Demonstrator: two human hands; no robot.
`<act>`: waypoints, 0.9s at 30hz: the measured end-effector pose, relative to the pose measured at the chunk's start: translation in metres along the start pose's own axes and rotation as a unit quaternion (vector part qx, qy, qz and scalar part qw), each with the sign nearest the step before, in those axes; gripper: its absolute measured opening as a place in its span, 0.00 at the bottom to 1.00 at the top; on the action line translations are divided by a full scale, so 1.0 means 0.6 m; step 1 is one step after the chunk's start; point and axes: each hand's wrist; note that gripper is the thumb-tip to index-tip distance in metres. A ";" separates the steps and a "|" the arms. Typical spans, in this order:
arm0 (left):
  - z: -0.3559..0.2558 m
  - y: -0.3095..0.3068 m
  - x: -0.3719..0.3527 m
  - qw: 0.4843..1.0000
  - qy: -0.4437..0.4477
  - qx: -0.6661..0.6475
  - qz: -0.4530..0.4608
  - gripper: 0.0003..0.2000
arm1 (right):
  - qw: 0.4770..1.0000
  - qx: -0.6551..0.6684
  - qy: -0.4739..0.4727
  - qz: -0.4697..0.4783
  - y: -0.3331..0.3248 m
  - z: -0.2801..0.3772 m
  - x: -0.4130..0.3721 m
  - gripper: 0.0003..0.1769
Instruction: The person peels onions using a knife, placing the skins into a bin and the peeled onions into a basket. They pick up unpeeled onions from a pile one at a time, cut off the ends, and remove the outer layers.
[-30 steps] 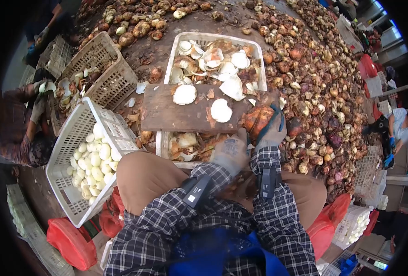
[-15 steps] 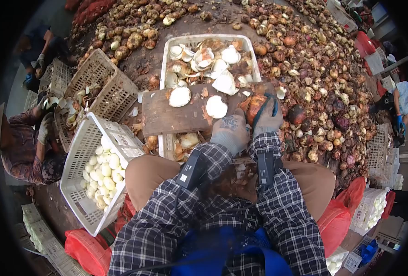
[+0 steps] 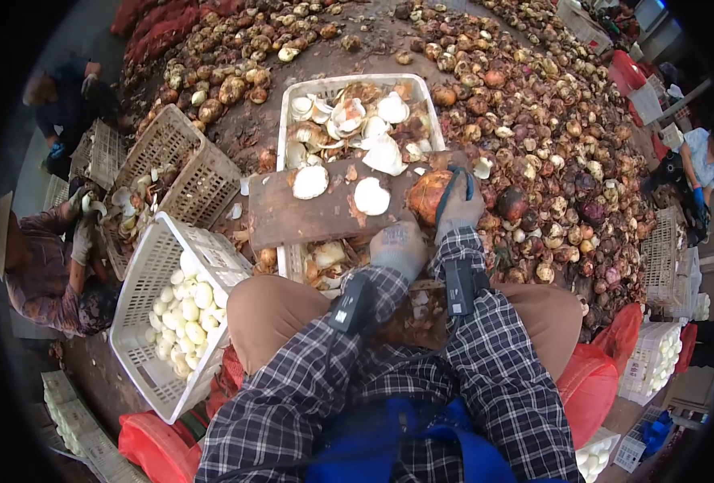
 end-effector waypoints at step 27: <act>0.030 -0.006 0.040 0.998 0.015 -0.049 -0.042 0.21 | 0.888 -0.373 -0.093 0.253 -0.091 0.104 0.001 0.61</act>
Point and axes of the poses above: each hand's wrist, its own x-axis towards the middle knuckle, its own y-axis out of the palm, z = x × y, and after that the axes turned 10 degrees about -x, right-handed
